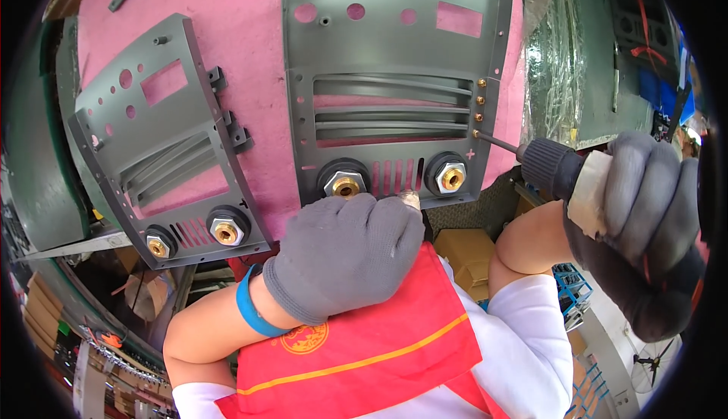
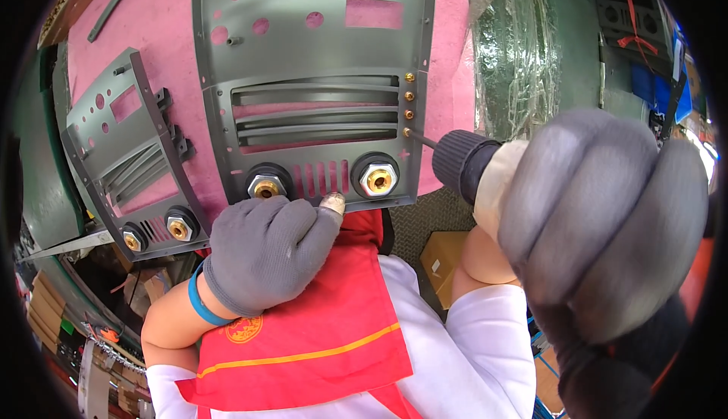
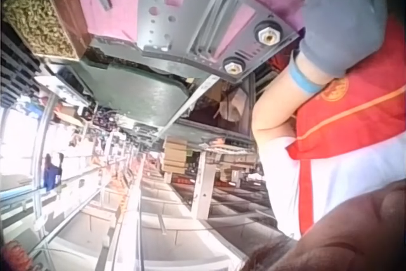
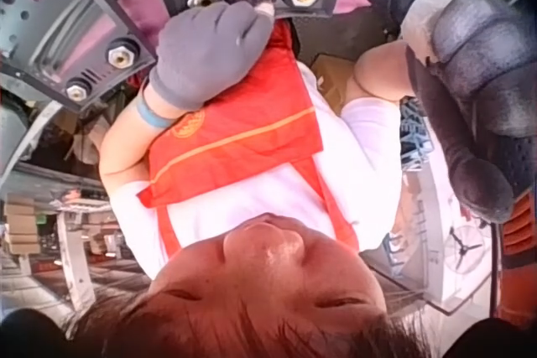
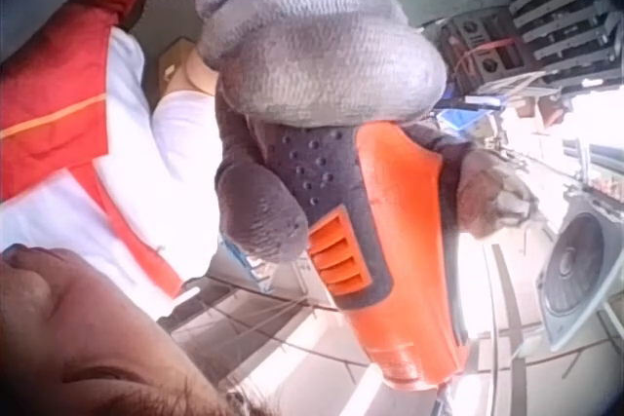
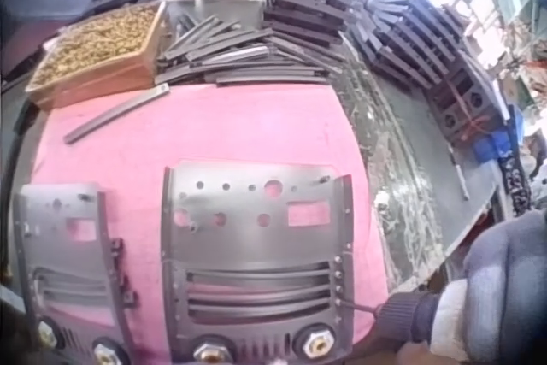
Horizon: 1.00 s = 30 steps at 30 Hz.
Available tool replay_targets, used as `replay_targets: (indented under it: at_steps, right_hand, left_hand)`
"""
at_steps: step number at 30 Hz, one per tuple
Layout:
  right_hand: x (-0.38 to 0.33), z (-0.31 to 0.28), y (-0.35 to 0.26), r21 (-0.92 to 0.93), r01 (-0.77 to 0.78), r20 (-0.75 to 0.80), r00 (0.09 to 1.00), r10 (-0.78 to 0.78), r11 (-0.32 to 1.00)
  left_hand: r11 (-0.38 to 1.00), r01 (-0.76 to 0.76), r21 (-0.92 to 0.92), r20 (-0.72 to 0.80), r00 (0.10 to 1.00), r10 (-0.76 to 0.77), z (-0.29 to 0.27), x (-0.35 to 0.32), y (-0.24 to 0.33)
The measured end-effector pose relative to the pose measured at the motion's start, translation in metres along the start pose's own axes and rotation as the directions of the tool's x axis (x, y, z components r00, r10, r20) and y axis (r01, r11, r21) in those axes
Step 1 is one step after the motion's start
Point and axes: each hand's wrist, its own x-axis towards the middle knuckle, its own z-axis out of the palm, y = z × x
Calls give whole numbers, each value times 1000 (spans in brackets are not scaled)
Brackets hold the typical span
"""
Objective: Assemble metal panels and organizing strips using an electric screwdriver in a workshop.
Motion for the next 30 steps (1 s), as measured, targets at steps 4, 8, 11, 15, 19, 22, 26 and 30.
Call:
replay_targets:
  at_steps: [4,8,11,15,19,22,26,30]
  right_hand:
    - [0,-1,2,-26,29,128,991,-25,999]
    - [18,13,-17,-357,-205,-25,977,210,911]
    - [48,30,-44,-634,-123,142,952,271,763]
    - [62,78,-54,-880,84,294,869,398,467]
    - [83,130,-49,-927,338,371,759,535,162]
    - [104,168,-54,-847,524,357,680,640,-84]
    - [127,206,-47,-587,721,258,599,759,-369]
    - [140,236,-35,-635,720,354,595,722,-282]
  left_hand:
    - [999,30,27,-8,1000,-30,0,3,2]
    - [991,133,-21,58,990,-132,-5,18,1]
    - [827,304,-473,-22,934,-356,-22,26,-3]
    - [-70,433,-898,386,705,-595,-73,2,-21]
    - [-265,285,-921,389,638,-664,-104,-41,-42]
    - [-240,204,-949,315,602,-733,-109,-69,-53]
    - [-402,70,-913,360,604,-711,-108,-91,-66]
    - [-462,117,-879,402,701,-588,-108,-99,-83]
